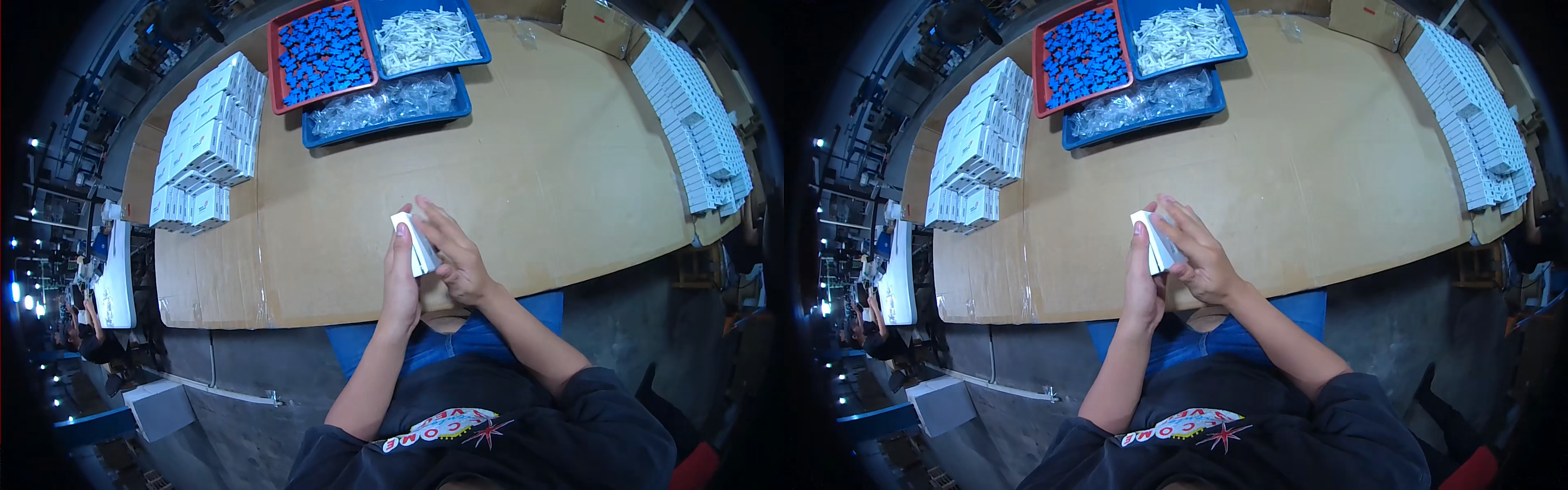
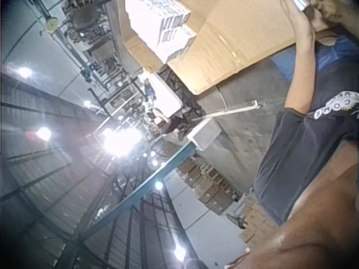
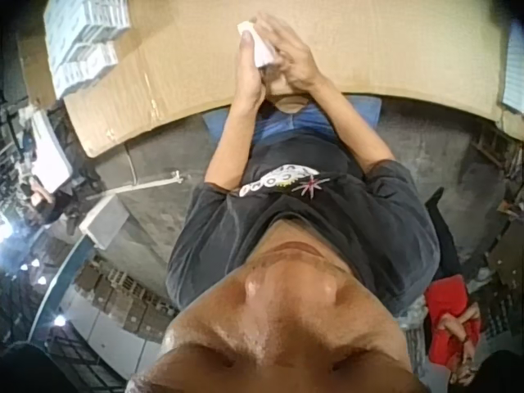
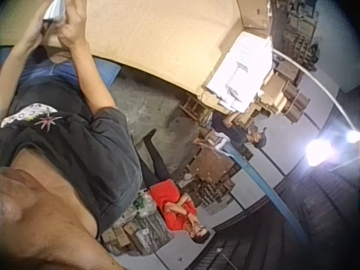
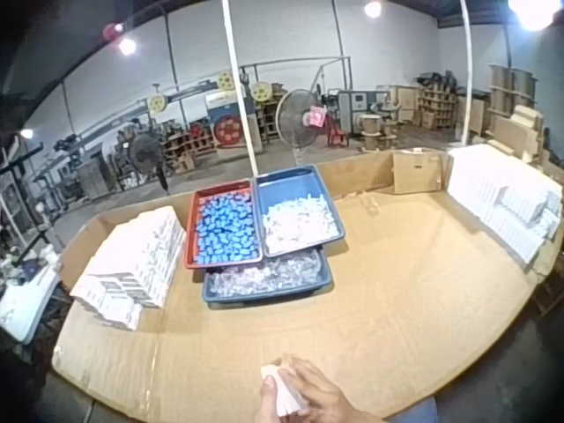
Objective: The person assembles electronic modules by hand, then packages them into boxes with connectors and clips.
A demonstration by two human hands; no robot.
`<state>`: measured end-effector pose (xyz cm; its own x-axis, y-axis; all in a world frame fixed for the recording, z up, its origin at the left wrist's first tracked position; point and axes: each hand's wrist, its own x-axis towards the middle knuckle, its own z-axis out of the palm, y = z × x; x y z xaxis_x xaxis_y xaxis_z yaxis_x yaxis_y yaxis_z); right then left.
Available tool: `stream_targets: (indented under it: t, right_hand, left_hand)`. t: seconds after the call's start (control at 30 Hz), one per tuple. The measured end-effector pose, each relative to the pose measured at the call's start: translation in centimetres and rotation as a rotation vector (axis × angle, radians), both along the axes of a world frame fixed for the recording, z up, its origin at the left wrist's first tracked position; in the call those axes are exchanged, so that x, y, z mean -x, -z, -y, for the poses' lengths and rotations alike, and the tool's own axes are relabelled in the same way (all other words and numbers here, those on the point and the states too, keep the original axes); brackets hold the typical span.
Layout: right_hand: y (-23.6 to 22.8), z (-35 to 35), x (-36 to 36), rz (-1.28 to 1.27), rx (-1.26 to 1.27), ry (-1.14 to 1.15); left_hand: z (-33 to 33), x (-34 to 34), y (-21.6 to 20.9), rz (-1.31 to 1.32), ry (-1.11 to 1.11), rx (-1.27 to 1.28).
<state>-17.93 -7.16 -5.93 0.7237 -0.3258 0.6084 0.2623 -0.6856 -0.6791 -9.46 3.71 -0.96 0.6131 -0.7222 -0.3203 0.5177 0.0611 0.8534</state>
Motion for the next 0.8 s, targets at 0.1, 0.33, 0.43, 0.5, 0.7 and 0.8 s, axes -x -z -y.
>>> stream_targets:
  t: [0.1,0.33,0.43,0.5,0.7,0.8]
  right_hand:
    - [-1.1,-1.2,0.3,0.000,-0.432,0.022]
    - [-2.0,-2.8,0.5,-0.186,-0.501,-0.036]
    - [-2.0,-3.3,0.7,-0.186,-0.446,-0.021]
    - [-1.9,-3.4,0.6,-0.187,-0.397,-0.006]
    - [-1.7,-3.6,0.3,-0.072,-0.221,0.021]
    - [-1.7,-3.5,0.4,-0.045,-0.159,0.050]
  left_hand:
    - [-0.8,-1.0,1.1,0.120,0.003,-0.025]
    - [-1.2,-0.7,1.7,0.237,-0.040,0.040]
    - [-1.1,-0.8,1.7,0.285,-0.031,0.053]
    - [-1.0,-0.6,1.7,0.344,-0.047,0.051]
    - [-1.4,-0.8,2.3,0.520,-0.064,0.087]
    - [-1.5,-0.4,1.8,0.496,-0.045,0.092]
